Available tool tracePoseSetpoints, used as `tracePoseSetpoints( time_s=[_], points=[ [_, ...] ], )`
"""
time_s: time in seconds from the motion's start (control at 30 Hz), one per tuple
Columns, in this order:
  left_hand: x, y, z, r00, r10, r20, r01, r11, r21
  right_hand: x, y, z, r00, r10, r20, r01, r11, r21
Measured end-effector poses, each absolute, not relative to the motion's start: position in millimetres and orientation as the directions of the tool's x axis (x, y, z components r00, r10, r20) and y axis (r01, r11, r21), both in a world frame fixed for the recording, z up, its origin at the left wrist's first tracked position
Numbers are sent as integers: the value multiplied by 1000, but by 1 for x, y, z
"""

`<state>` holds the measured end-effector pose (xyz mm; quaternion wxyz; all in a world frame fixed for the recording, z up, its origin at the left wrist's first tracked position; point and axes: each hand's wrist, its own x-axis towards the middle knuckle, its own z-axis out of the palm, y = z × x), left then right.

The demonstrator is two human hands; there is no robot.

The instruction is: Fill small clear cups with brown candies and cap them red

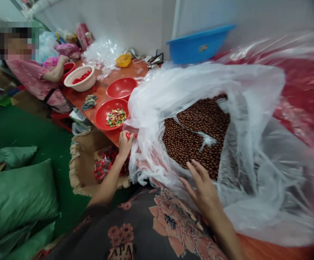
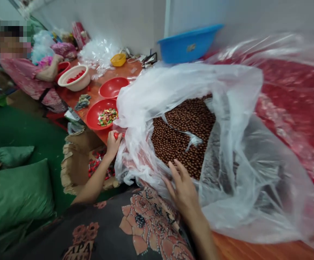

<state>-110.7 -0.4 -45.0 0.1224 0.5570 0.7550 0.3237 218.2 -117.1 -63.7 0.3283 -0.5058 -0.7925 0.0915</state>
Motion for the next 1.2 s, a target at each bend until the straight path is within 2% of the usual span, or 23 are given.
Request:
tracePoseSetpoints(
  time_s=[0.1,0.23,0.37,0.43,0.5,0.57,0.63,0.73,0.8,0.83,0.87,0.9,0.97,1.03,1.1,1.2],
  points=[
    [-116,7,-58,-230,968,105,848,146,510,215,-118,-66,-284,868,407,748,466,-472],
    [-136,-13,-77,-105,977,184,939,37,341,216,-117,-69,-270,870,413,760,456,-463],
    [-188,-42,-98,-105,949,296,972,35,234,218,-115,-73,-260,864,431,749,462,-475],
    [-210,-55,-100,-170,933,317,972,107,208,218,-115,-75,-259,864,432,734,467,-493],
    [-221,-63,-92,-243,898,367,962,174,211,218,-115,-75,-270,864,425,727,473,-498],
    [-217,-63,-76,-257,852,455,956,157,247,219,-112,-73,-287,859,424,728,483,-486],
    [-198,-52,-52,-208,812,546,953,41,301,224,-103,-69,-301,856,420,737,488,-468],
    [-143,-20,-12,-57,796,603,889,-234,393,243,-74,-63,-320,864,389,775,475,-417],
    [-93,10,9,139,808,572,759,-458,463,267,-48,-59,-320,890,325,836,426,-345],
    [-64,28,17,237,804,546,673,-541,504,282,-35,-56,-267,922,281,893,347,-288],
    [-35,47,22,359,797,486,588,-597,545,298,-24,-53,-149,960,238,955,202,-217],
    [-5,67,25,468,778,419,515,-626,586,315,-15,-49,3,975,223,988,32,-153],
    [54,109,24,585,772,249,489,-580,651,344,-5,-38,203,949,240,978,-187,-89],
    [108,147,16,532,847,13,634,-408,657,365,-4,-29,317,910,266,948,-306,-84],
    [154,178,4,457,888,-47,691,-321,648,375,-9,-23,370,884,285,929,-352,-113],
    [206,207,-12,335,941,-53,738,-227,636,379,-17,-26,341,887,311,935,-285,-211]
  ],
)
